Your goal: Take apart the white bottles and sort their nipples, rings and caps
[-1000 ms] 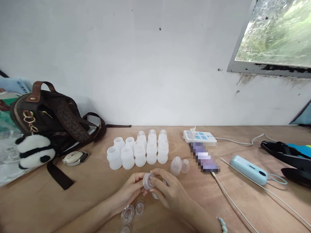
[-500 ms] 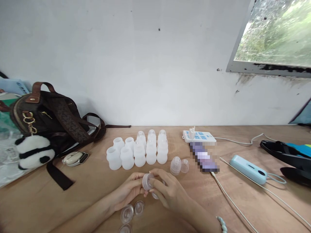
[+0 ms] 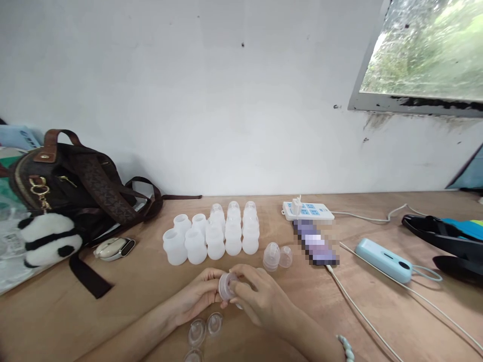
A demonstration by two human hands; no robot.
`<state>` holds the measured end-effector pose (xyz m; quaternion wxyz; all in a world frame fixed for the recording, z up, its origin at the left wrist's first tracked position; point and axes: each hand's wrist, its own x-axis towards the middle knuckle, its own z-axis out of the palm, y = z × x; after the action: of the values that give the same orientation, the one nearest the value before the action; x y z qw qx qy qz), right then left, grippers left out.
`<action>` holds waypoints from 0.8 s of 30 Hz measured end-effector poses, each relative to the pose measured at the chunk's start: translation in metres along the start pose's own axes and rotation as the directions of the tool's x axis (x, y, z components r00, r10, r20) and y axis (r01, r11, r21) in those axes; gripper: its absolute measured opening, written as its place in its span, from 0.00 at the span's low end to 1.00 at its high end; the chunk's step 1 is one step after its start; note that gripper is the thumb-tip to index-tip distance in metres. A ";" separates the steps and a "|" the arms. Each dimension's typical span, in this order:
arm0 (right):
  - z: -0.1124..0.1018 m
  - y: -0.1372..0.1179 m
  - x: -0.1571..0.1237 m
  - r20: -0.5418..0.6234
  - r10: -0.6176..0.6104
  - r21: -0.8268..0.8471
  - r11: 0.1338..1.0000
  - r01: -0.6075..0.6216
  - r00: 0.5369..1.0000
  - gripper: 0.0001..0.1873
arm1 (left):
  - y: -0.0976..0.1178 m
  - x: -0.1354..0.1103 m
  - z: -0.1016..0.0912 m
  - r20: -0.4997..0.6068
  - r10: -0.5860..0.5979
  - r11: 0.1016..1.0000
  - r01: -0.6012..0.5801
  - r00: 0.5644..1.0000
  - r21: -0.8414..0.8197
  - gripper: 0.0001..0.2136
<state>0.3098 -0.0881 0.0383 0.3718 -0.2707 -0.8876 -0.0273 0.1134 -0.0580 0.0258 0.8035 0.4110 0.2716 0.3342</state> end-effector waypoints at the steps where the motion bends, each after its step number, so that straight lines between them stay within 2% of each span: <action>1: 0.001 0.000 -0.001 0.003 0.011 0.026 1.000 -0.011 1.000 0.08 | 0.000 0.000 0.001 -0.004 -0.002 1.000 0.002 1.000 0.005 0.09; 3: 0.003 0.000 -0.002 0.008 0.061 0.101 0.993 -0.061 0.998 0.09 | 0.001 0.000 0.002 -0.011 -0.007 1.000 0.007 1.000 0.017 0.10; 6: 0.005 -0.001 -0.004 0.018 0.161 0.191 0.968 -0.161 0.987 0.21 | 0.002 0.000 0.004 -0.023 -0.017 0.999 0.018 1.000 0.035 0.11; 8: 0.005 -0.001 -0.003 0.051 0.188 0.239 0.951 -0.195 0.981 0.25 | 0.001 -0.001 0.004 -0.035 -0.027 0.999 0.028 0.999 0.041 0.12; 10: 0.004 -0.003 -0.001 0.083 0.196 0.297 0.931 -0.211 0.977 0.22 | 0.000 -0.002 0.004 -0.050 -0.039 0.998 0.041 0.998 0.040 0.12; 13: 0.003 -0.006 0.003 0.064 0.226 0.374 0.898 -0.234 0.972 0.16 | -0.003 -0.003 0.005 -0.075 -0.062 0.997 0.064 0.995 0.032 0.11; 20: 0.002 -0.010 0.005 0.049 0.319 0.466 0.831 -0.305 0.946 0.16 | -0.006 -0.006 0.006 -0.064 -0.121 0.992 0.123 0.991 0.029 0.05; 22: 0.002 -0.011 0.006 0.071 0.373 0.541 0.765 -0.350 0.925 0.15 | -0.006 -0.006 0.005 -0.060 -0.120 0.992 0.122 0.991 0.020 0.05; 24: 0.003 -0.010 0.006 0.129 0.445 0.643 0.643 -0.416 0.886 0.14 | -0.007 -0.006 0.004 -0.065 -0.108 0.994 0.109 0.992 0.003 0.05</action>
<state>0.2991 -0.0934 0.0422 0.4560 -0.3256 -0.7419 0.3684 0.1149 -0.0675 0.0228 0.8100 0.3872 0.3203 0.3023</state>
